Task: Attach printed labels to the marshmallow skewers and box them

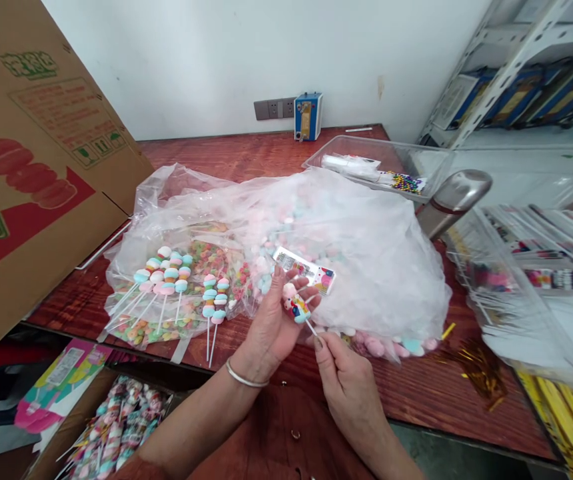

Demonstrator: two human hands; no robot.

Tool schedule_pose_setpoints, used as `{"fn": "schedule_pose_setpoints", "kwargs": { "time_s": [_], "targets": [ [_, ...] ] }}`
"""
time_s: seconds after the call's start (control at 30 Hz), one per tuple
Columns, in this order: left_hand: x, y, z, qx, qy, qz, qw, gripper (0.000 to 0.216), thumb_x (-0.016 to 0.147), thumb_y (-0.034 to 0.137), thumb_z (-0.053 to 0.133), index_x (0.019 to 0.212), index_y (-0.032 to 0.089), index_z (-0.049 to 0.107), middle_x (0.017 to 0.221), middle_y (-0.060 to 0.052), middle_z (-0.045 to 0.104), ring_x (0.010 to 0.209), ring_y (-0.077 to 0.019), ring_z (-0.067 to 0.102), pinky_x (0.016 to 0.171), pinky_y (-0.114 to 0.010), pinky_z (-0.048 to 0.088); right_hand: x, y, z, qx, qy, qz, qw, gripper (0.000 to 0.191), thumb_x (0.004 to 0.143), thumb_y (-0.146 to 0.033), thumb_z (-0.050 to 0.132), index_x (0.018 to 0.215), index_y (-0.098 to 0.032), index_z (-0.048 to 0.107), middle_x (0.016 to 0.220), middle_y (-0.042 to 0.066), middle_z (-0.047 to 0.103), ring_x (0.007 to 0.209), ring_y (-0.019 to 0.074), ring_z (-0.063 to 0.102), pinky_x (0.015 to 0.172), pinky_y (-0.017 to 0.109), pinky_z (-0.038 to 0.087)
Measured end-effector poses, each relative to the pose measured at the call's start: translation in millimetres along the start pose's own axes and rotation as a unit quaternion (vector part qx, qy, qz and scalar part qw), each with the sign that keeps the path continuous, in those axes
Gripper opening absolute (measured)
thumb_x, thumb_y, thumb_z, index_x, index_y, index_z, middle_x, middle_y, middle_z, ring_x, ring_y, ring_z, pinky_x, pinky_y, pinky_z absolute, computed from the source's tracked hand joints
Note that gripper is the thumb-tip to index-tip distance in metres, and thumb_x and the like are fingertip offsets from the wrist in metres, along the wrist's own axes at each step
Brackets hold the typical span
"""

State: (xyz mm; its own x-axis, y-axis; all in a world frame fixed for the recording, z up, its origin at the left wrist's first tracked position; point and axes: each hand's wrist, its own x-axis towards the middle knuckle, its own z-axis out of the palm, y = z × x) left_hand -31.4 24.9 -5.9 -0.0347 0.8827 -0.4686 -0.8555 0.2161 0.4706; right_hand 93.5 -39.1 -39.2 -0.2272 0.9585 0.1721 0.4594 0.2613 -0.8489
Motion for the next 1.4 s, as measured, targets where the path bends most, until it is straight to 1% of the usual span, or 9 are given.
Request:
{"fn": "schedule_pose_setpoints", "kwargs": {
  "time_s": [0.17,0.37,0.5,0.7,0.9,1.03,1.17,1.33,1.4],
  "targets": [
    [15,16,-1,-0.054,-0.012,0.001,0.998,0.017,0.084,0.026,0.071,0.091,0.013,0.064,0.069,0.002,0.058,0.053,-0.0059,0.056,0.057,-0.019,0.054,-4,0,-2,0.151,-0.039,0.088,0.984,0.032,0.102,-0.038,0.037,0.096,-0.019,0.063,0.053,-0.004,0.052,0.048,0.0143,0.049,0.047,0.024,0.036],
    [14,2,-1,-0.034,0.015,-0.004,0.999,0.019,0.080,0.025,0.074,0.080,0.013,0.060,0.062,0.005,0.053,0.046,-0.0045,0.050,0.049,-0.017,0.049,-8,7,4,-0.110,0.119,-0.035,0.986,0.021,0.094,-0.031,0.052,0.088,-0.018,0.068,0.066,0.007,0.065,0.056,0.0172,0.056,0.056,0.028,0.040],
    [11,0,-1,-0.047,-0.013,0.001,0.999,0.024,0.079,0.032,0.075,0.083,0.014,0.061,0.062,0.006,0.051,0.047,-0.0040,0.049,0.049,-0.017,0.048,-7,5,0,0.112,0.048,0.083,0.989,0.030,0.095,-0.042,0.048,0.079,-0.020,0.060,0.054,-0.001,0.052,0.046,0.0125,0.045,0.044,0.024,0.034],
    [8,-4,1,-0.051,-0.044,-0.011,0.998,0.030,0.078,0.039,0.075,0.086,0.014,0.059,0.061,0.007,0.048,0.046,-0.0022,0.046,0.048,-0.013,0.045,2,-5,-4,0.519,-0.092,0.298,0.796,0.029,0.090,-0.048,0.055,0.080,-0.021,0.053,0.040,-0.015,0.029,0.029,0.0034,0.012,0.031,0.017,0.015],
    [5,-12,1,-0.027,-0.013,-0.007,1.000,0.031,0.079,0.038,0.075,0.088,0.013,0.059,0.062,0.005,0.051,0.048,-0.0036,0.048,0.053,-0.017,0.049,3,3,6,0.137,0.031,0.098,0.985,0.026,0.094,-0.040,0.050,0.088,-0.018,0.064,0.061,0.002,0.061,0.047,0.0131,0.050,0.044,0.023,0.036],
    [6,-9,1,-0.008,-0.014,0.002,1.000,0.028,0.081,0.036,0.073,0.091,0.013,0.062,0.065,0.004,0.054,0.054,-0.0075,0.054,0.062,-0.024,0.055,-1,11,4,-0.108,0.120,-0.054,0.985,0.020,0.093,-0.027,0.052,0.091,-0.017,0.069,0.070,0.008,0.067,0.058,0.0178,0.058,0.056,0.027,0.040],
    [5,-5,2,-0.004,-0.041,0.011,0.999,0.014,0.085,0.024,0.068,0.086,0.012,0.062,0.067,0.002,0.056,0.055,-0.0067,0.055,0.068,-0.024,0.055,-2,10,-4,0.122,0.028,0.058,0.990,0.026,0.096,-0.036,0.047,0.083,-0.019,0.062,0.059,-0.001,0.053,0.053,0.0132,0.049,0.050,0.024,0.037],
    [4,-2,5,-0.016,-0.035,-0.003,0.999,0.020,0.086,0.030,0.068,0.079,0.013,0.060,0.065,0.003,0.055,0.053,-0.0067,0.054,0.064,-0.024,0.055,1,8,-6,0.457,-0.075,0.249,0.851,0.033,0.090,-0.051,0.056,0.081,-0.019,0.055,0.047,-0.013,0.026,0.037,0.0042,0.013,0.035,0.017,0.015],
    [4,-4,5,-0.024,-0.035,-0.005,0.999,0.023,0.084,0.032,0.070,0.077,0.014,0.058,0.064,0.003,0.054,0.052,-0.0062,0.053,0.064,-0.024,0.056,1,8,-4,0.459,-0.073,0.257,0.847,0.033,0.090,-0.051,0.054,0.081,-0.019,0.055,0.046,-0.014,0.026,0.036,0.0042,0.012,0.034,0.017,0.015]
  ]
}}
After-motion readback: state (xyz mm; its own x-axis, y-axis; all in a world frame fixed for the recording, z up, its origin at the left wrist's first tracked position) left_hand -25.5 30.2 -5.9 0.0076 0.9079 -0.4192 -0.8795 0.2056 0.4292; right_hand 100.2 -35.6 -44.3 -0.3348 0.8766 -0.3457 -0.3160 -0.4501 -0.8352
